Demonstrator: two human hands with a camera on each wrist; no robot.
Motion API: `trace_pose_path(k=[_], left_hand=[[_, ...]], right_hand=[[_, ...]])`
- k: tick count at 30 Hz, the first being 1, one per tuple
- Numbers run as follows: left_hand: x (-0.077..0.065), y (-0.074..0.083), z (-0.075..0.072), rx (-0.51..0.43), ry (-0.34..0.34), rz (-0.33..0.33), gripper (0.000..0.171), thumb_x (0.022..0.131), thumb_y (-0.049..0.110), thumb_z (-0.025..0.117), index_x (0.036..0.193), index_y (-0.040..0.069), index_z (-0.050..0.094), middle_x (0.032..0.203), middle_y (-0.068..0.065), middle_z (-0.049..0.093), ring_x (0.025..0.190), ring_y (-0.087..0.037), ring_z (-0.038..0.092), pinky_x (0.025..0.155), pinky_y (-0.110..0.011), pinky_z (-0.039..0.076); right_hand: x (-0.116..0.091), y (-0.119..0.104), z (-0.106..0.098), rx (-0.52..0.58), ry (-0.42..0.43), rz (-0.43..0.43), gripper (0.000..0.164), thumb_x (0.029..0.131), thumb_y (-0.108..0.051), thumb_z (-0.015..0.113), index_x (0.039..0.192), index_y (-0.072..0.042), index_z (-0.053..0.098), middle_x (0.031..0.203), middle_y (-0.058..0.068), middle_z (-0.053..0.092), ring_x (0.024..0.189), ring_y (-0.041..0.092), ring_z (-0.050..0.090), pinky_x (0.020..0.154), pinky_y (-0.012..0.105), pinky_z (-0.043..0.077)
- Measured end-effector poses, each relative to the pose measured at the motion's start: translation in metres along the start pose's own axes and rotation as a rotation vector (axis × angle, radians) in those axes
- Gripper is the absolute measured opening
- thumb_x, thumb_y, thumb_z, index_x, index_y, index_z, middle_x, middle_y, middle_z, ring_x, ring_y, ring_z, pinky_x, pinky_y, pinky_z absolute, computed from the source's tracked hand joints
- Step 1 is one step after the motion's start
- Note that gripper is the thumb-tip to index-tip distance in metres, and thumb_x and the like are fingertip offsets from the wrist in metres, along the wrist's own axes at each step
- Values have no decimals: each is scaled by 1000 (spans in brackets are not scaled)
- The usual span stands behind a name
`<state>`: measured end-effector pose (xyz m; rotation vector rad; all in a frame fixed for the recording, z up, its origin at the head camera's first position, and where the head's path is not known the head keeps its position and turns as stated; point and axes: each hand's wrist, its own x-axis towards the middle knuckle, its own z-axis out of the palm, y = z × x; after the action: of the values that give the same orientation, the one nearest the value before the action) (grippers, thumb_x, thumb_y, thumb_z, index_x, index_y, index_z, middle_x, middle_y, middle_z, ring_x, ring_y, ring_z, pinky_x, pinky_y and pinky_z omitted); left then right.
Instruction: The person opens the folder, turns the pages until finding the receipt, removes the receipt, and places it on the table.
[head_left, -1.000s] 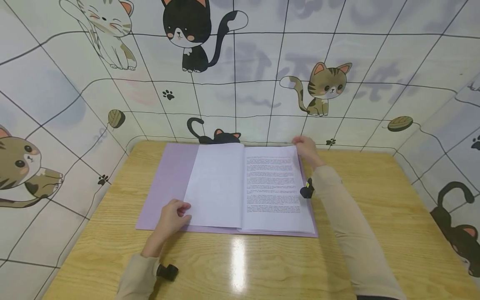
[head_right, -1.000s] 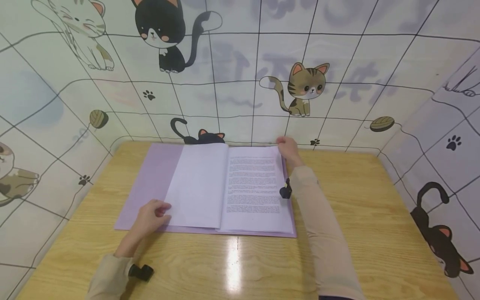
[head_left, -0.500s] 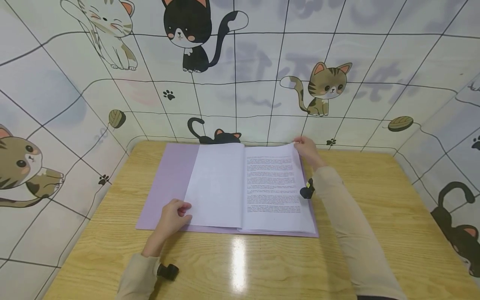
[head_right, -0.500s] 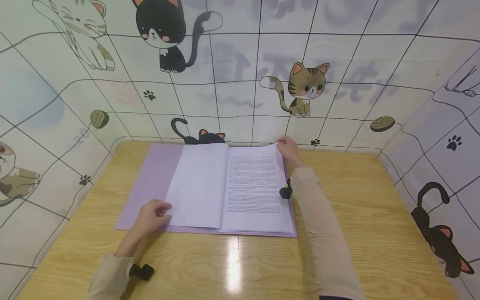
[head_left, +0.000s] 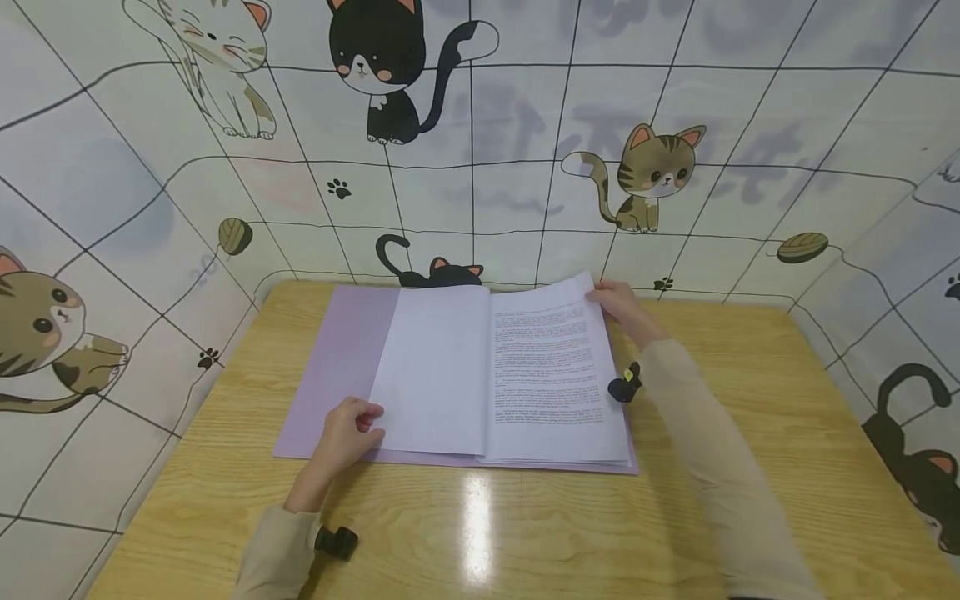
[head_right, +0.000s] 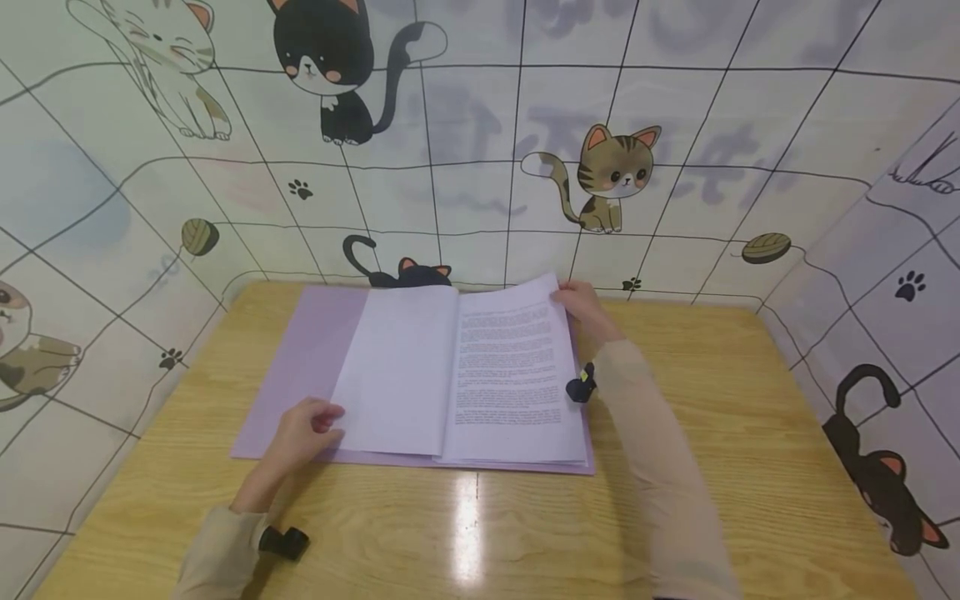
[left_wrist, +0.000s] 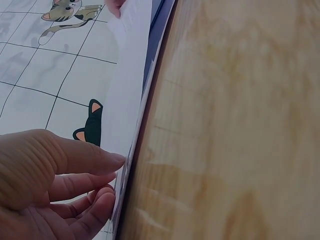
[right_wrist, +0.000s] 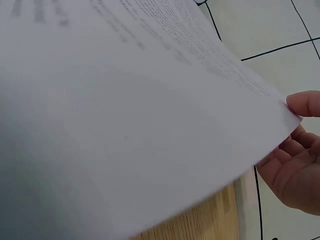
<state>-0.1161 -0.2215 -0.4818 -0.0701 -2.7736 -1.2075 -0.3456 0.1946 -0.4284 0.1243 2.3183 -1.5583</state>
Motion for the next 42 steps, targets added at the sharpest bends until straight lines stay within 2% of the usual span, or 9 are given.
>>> trace_pose_path(k=[4,11,18,28,35,42], left_hand=[[0,0,0,1,0,8,21,68,-10,71,89,-9,67,84,-13,57,72,-21,55,63,-25,48],[1,-1,0,0,3,11,22,68,-10,71,89,-10,67,83,-13,57,71,-22,55,63,-25,48],[1,0,0,10,7,11,22,67,-10,70,89,-10,67,83,-13,57,71,-21,55,62,-25,48],[1,-2,0,15,10,25,22,67,-10,70,89,-10,67,82,-13,56,70,-21,55,61,-24,47],[0,-2,0,16,4,28,22,67,-10,71,89,-10,67,83,-13,57,71,-21,55,62,-24,48],[0,-2,1,23,4,19,22,67,-10,71,89,-10,67,83,-13,56,71,-21,54,62,-24,48]], right_hand=[[-3,3,-2,14,-64,8,51,95,-14,45,140,6,32,133,23,45,115,30,49,100,39,39],[-13,8,-3,-11,-119,-22,48,95,-15,47,136,7,37,119,21,54,86,16,60,80,30,49],[-27,6,-1,-17,-163,-22,50,94,-17,50,139,3,37,124,22,53,95,22,60,82,32,49],[-45,2,1,20,-222,-65,43,94,-14,52,133,3,45,114,18,61,87,22,64,74,35,53],[-55,1,5,37,-283,-105,42,94,-11,51,134,0,45,121,24,56,91,25,64,75,39,53],[-65,-2,9,16,-294,-107,42,94,-14,52,133,0,45,121,21,56,93,25,64,77,38,53]])
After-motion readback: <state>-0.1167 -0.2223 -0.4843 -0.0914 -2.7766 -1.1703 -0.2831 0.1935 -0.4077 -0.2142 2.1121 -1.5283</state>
